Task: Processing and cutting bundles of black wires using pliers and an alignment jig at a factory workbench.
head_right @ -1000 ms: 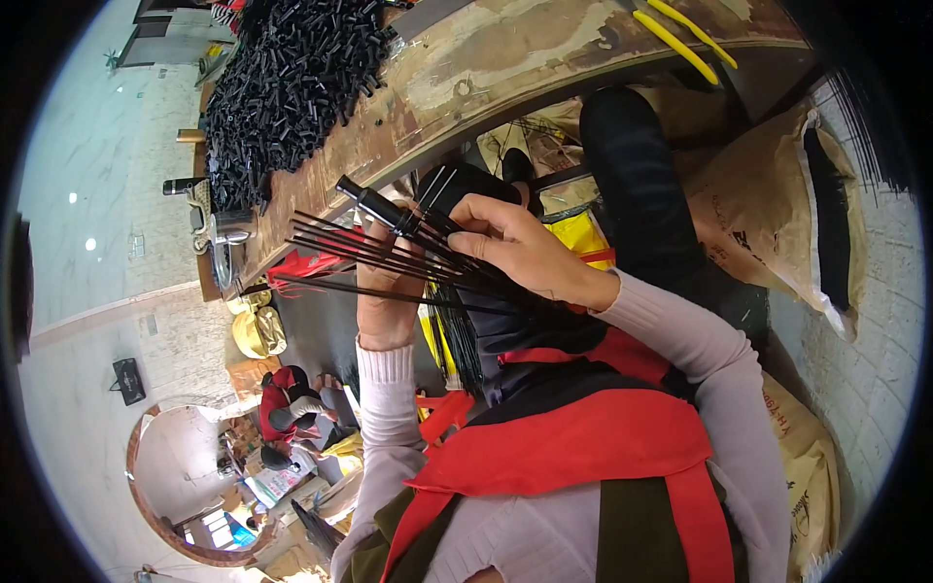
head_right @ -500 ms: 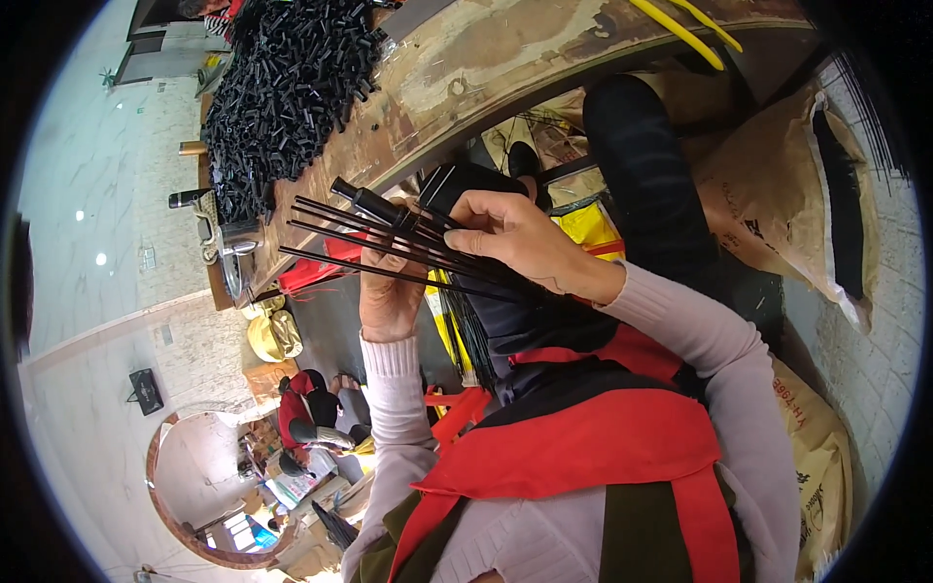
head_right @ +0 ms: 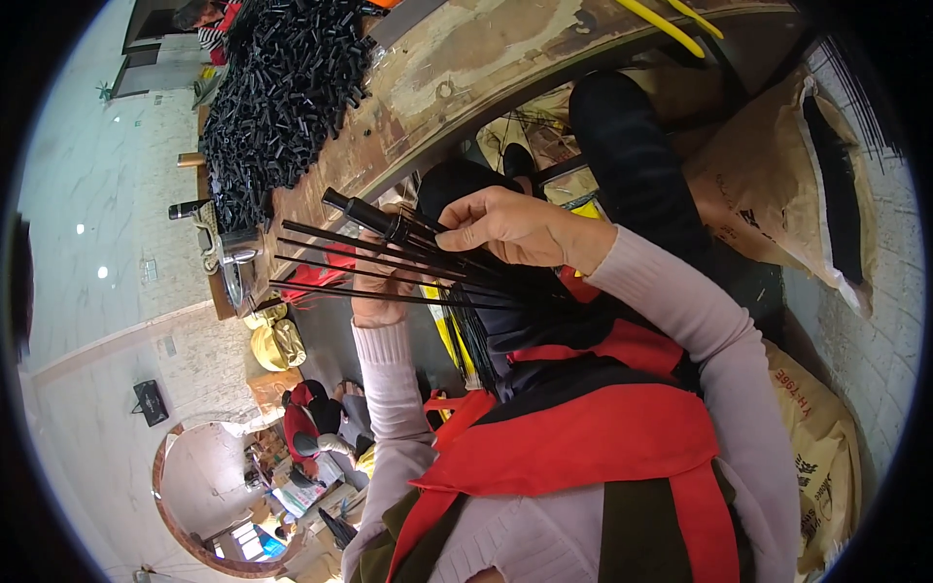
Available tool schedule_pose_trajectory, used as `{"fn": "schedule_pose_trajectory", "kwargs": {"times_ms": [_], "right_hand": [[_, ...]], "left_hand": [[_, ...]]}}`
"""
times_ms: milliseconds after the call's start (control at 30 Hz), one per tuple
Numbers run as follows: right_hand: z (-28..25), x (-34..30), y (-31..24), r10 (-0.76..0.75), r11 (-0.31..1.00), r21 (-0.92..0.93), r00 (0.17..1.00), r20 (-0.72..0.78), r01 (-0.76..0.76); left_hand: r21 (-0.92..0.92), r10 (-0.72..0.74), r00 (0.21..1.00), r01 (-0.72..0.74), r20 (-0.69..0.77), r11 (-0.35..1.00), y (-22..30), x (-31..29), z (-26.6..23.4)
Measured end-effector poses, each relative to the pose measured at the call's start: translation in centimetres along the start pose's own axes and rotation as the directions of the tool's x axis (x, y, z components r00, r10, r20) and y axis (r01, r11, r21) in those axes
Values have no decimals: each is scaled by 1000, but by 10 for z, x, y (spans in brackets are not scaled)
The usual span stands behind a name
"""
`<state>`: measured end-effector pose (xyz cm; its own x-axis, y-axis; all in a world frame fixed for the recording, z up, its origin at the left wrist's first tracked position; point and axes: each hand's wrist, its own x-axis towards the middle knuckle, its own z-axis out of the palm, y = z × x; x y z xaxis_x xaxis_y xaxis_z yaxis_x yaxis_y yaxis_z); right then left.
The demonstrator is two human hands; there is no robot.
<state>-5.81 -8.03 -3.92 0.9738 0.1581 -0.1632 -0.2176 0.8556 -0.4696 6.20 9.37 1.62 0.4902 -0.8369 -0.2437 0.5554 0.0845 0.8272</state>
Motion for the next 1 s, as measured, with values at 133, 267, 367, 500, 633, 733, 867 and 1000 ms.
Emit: {"fn": "schedule_pose_trajectory", "kwargs": {"times_ms": [133,267,367,500,633,733,867,1000], "right_hand": [[14,-5,13,-87,996,-23,996,28,88],[15,-13,18,-398,916,-86,913,-85,392],[21,-13,16,-442,897,-89,874,-200,433],[27,-14,24,-539,841,-198,811,-228,504],[39,-16,36,-589,802,-259,782,-204,537],[44,-17,39,-623,775,-301,754,-211,556],[44,-33,29,-642,663,-597,753,-143,451],[14,-47,-20,-666,520,-752,744,-59,405]], "left_hand": [[-187,118,937,-57,330,981,-21,30,-37],[-365,135,990,-111,43,924,-41,35,13],[-167,151,981,-170,-119,971,-48,21,17],[98,311,934,-298,-173,950,-32,0,40],[504,491,813,-295,-314,811,-24,-14,82],[500,549,750,-338,-368,797,-30,-15,84],[480,527,785,-343,-326,807,-29,-16,86],[462,474,840,-322,-262,826,-31,-13,77]]}}
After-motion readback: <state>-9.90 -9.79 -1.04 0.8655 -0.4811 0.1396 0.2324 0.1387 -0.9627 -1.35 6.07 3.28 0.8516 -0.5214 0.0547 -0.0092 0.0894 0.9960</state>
